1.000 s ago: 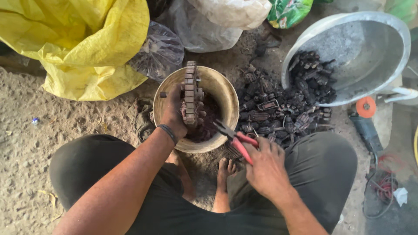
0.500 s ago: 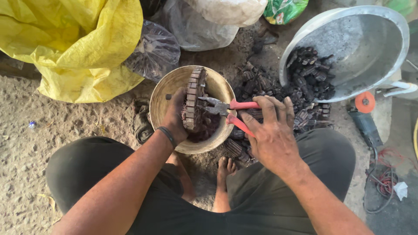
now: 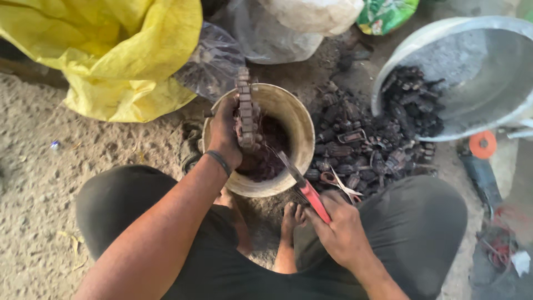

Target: The person uses pliers to strip copper wiring from the slots of a motor stator over a bucket.

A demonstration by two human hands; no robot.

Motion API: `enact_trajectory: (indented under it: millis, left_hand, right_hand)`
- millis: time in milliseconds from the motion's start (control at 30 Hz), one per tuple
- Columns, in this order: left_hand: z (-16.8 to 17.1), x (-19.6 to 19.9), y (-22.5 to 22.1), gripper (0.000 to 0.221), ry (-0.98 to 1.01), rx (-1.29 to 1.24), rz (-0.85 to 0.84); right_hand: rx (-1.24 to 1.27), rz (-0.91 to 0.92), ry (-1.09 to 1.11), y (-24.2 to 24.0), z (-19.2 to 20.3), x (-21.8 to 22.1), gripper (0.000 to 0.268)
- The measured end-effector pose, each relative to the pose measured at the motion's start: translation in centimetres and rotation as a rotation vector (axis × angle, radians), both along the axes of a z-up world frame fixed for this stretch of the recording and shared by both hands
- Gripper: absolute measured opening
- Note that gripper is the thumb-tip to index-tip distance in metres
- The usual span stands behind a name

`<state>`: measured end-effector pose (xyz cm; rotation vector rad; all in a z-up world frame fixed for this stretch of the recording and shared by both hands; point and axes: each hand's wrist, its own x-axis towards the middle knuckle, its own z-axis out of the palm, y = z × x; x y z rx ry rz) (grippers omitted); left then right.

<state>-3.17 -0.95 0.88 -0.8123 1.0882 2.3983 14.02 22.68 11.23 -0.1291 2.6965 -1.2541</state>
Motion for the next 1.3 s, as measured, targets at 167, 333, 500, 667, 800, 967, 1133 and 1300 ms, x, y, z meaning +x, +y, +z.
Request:
enact_trajectory:
  millis: [167,333,500,667,800,967,1133,1300]
  left_hand:
    - [-0.2,-0.1,-0.5,0.067,-0.06,0.195,-0.205]
    - [-0.3,1.7,0.3,0.069,-0.106,0.249,-0.334]
    - [-0.2,2.8,1.0,0.064,-0.009,0.205,-0.398]
    - [0.2,2.5,1.1,0.054,-0.025,0.191,-0.324]
    - [0.5,2.2,1.0,0.053,-0.091,0.119,-0.402]
    - [1.5,2.3,0.9,0.057,-0.113,0.055,-0.434]
    - [2.3,2.1,1.6,0.055,-0.131,0.078,-0.485]
    - [3.0,2.1,1.6,0.045,-0.039,-0.09,-0.418]
  right_hand:
    - [0.23,0.112,0.242,2.0,-0.6,-0.9,0.03]
    - [-0.015,0.129,-0.295,3.6,1.5,-3.8,0.03]
    - [0.003,0.248,-0.275,3.7,2.5,-5.4,0.032]
    - [-0.139,0.355,-0.068,3.0,2.4,-5.8,0.034]
    - [0.039,0.255,-0.131,3.0,2.2,-5.3,0.035]
    - [0.086,0.192,-0.062,3.3,1.8,-5.2,0.042]
    - [-0.039,0.296,-0.024,3.6,0.9,-4.7,0.04]
    - [-0.254,0.097,-0.495,3.5,1.1,-4.7,0.049]
